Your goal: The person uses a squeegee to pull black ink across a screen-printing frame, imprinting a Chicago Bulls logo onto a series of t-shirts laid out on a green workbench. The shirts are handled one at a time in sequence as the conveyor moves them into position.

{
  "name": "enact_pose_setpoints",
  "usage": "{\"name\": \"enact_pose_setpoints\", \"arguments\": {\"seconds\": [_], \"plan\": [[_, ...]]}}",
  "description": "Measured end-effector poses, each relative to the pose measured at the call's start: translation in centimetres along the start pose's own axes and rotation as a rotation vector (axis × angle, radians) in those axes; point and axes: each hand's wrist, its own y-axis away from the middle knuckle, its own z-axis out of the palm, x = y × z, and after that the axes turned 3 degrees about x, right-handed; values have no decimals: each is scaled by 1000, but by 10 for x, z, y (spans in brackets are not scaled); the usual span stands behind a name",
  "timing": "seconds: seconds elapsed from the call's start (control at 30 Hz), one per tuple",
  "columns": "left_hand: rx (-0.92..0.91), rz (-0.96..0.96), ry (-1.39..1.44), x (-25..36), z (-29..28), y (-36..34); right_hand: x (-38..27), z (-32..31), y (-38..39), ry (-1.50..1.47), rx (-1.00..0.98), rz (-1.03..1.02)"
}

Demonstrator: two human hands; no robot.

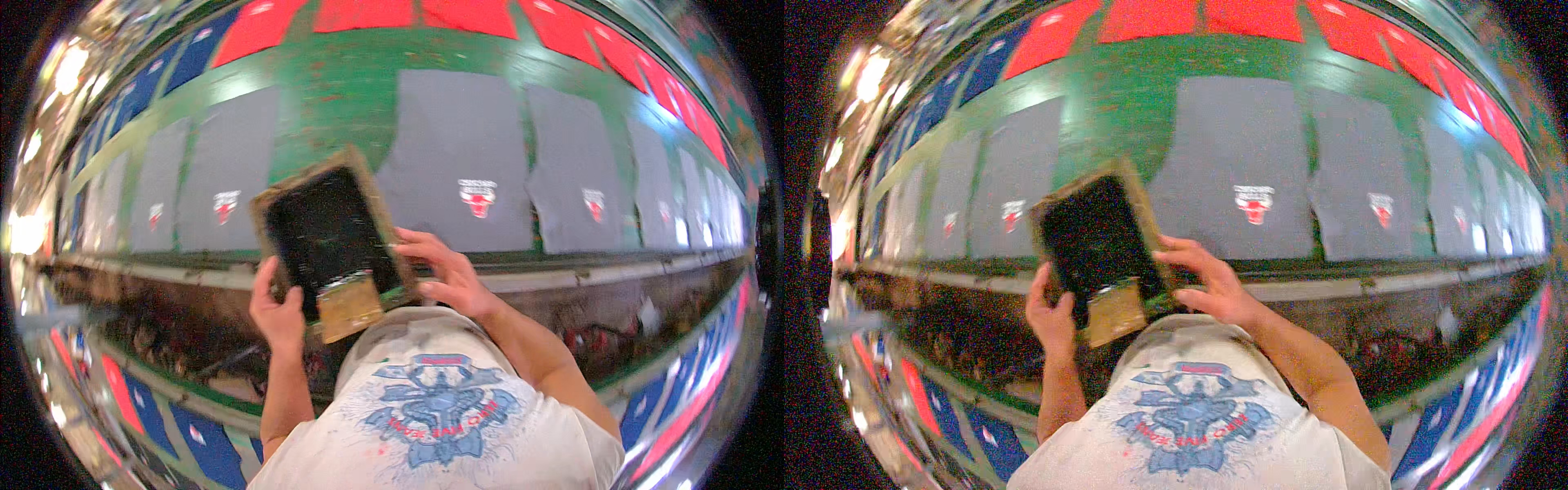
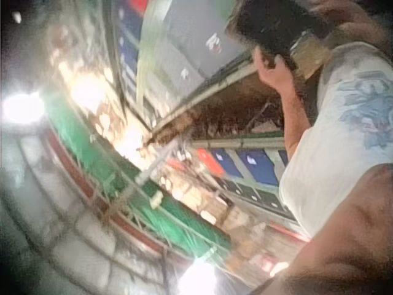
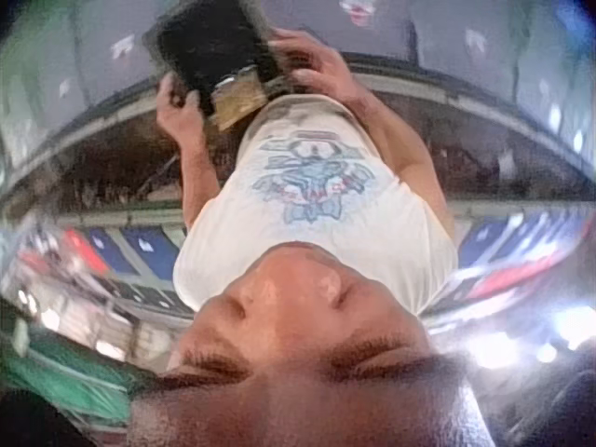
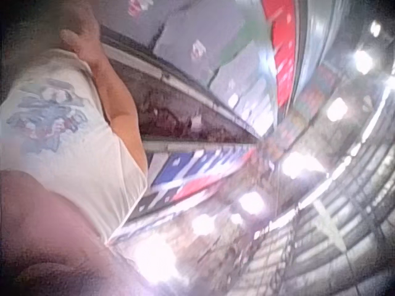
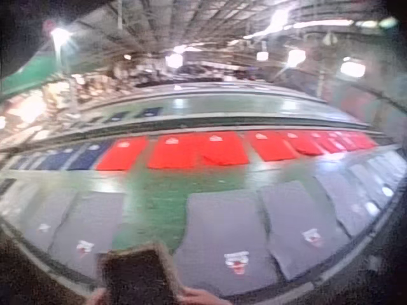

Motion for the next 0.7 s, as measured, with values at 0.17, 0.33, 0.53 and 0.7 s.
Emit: {"name": "enact_pose_setpoints", "arguments": {"seconds": [0.17,0.33,0.53,0.7], "plan": [[-64,-68,33,-16,-1,-27,8,9,-17,73,6,42],[-105,-57,110,-31,5,-55,11,23,-19,34,96,85],[-141,62,107,-15,40,-61,14,1,-1,-45,200,142],[-151,127,97,15,105,-38,23,-45,31,-127,340,63]]}}
